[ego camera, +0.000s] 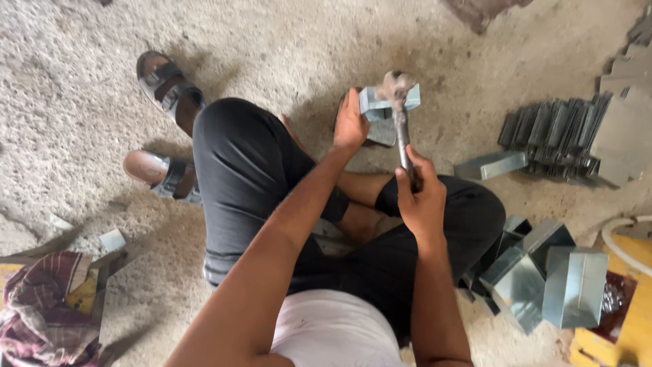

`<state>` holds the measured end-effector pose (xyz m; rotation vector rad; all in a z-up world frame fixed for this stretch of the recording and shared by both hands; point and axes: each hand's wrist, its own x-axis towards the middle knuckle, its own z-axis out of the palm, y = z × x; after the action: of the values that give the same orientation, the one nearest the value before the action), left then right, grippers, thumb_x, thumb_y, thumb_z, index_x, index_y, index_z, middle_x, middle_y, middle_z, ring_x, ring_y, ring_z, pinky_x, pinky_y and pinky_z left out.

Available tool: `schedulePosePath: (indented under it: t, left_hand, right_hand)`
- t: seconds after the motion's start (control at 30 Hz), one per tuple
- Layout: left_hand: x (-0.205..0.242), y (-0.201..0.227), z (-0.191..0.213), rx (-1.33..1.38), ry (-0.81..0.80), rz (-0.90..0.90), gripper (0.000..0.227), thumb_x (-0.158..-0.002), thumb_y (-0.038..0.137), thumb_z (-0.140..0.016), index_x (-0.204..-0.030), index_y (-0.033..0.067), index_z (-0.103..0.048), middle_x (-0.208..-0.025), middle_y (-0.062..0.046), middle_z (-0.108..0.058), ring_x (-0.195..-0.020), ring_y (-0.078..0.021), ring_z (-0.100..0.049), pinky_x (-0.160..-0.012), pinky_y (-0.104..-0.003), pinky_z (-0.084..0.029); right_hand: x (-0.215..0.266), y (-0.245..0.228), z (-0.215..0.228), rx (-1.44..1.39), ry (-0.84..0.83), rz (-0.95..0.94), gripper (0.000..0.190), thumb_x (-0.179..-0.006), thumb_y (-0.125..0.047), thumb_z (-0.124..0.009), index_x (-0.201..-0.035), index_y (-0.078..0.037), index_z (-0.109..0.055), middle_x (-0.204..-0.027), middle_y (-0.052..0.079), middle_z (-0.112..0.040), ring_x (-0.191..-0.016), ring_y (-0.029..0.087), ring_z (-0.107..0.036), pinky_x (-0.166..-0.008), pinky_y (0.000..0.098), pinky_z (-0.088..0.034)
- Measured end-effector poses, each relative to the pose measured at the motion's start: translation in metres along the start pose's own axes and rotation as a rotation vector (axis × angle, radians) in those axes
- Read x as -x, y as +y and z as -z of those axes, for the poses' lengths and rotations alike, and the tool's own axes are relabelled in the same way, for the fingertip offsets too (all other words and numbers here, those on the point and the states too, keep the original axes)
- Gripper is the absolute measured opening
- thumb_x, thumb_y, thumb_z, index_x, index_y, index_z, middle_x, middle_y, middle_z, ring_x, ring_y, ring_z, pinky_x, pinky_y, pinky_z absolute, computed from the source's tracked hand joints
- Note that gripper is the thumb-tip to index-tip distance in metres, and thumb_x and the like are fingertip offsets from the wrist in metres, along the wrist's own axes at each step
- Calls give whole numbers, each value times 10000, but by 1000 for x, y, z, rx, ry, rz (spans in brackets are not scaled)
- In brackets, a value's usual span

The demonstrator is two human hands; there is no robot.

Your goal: The person sits on the floor and uses a hammer to strike a small metal box placed on a metal block. They repeatedly hit the box, repositioning it with their left hand between strikes to work on different sides.

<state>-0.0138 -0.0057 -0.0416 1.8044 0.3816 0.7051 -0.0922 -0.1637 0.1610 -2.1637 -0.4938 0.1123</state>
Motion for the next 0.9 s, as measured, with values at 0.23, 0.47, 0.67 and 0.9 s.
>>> schedulePosePath:
  t: [0.23, 0.47, 0.67, 0.9]
  left_hand:
    - [-2, -28, -10, -47, -153, 211, 657, -833, -3, -588, -1461, -25, -395, -1204, -305, -609, -1140, -501, -569, -1015, -533, -461]
    - [2, -68, 5, -700, 11, 197, 835, -624, 66, -670, -1398, -32, -372, -1426, -348, -514, -1238, -584, -517, -1017, -668, -445]
    - [-25, -28, 26, -460, -388, 270, 857, -831, -73, -525, -1636, 92, -282, -1559, -243, -452, -1238, -455, -543, -1066, -527, -505]
    - [-18, 33, -3, -971, -440, -389, 475, -966, 165, -594, -1430, 88, -526, -1288, -90, -636, -1234, -302, -572, -1019, -570, -448]
  right_hand:
    - [4, 15, 19, 57, 51, -49, 420, -1026, -105, -683, -1433, -66, -587, -786, 19, -653, -628, 41, -520, -549, 223, -415]
    - [17, 84, -8, -319, 101, -447, 417, -1035, -153, -642, -1434, -136, -527, -709, -22, -538, -483, 46, -468, -382, 247, -364]
    - [18, 115, -22, -400, 110, -506, 459, -1009, -160, -663, -1438, -163, -501, -694, -18, -532, -453, 45, -446, -363, 242, -326]
    - [31, 31, 29, -545, 327, -205, 555, -1074, -148, -655, -1552, -126, -373, -784, 31, -567, -503, 65, -474, -402, 225, -352]
